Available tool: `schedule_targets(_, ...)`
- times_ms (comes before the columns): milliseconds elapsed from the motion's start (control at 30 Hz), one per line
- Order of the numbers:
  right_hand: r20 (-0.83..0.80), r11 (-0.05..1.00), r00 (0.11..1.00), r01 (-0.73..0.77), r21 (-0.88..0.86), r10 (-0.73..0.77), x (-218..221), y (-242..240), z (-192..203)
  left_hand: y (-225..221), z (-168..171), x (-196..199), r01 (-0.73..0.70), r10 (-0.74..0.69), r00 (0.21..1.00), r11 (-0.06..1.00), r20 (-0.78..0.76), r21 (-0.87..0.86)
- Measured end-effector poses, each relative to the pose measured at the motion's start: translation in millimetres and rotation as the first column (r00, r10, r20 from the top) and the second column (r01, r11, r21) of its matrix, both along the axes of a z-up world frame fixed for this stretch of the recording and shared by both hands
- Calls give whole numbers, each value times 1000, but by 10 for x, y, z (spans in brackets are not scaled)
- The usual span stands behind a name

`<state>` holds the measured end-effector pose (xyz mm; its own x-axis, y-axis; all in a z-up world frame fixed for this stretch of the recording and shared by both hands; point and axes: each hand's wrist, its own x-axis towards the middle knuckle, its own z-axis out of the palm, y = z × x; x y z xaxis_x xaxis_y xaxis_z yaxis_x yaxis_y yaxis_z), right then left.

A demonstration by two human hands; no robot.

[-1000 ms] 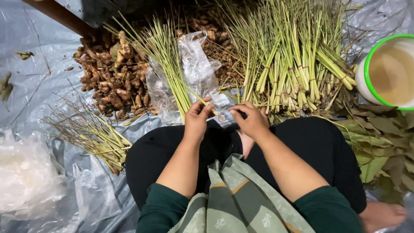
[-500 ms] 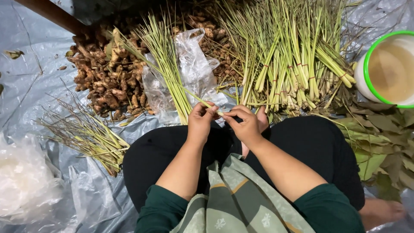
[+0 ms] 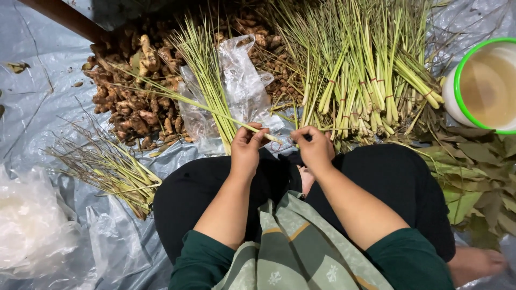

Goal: Stripping the outer layers of grass stalks by hand using a cloth for grip and sorting them into piles.

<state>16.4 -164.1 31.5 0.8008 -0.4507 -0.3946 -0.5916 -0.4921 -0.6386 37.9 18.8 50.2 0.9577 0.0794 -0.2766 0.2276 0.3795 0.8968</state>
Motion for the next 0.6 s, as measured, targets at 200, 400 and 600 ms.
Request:
schedule_targets(200,23,983,986,-168,69,167,-68,112,861,-4,-56,-2,66,-66,998,998,5,18)
schedule_targets(400,343,833,824,-526,169,451,-60,85,-121,219,94,183,35,-40,999,888,1,459)
schedule_targets(600,307,767,940,-304,566,146,48,-188,319,1027,-496,496,250,7,958,476,-288,843)
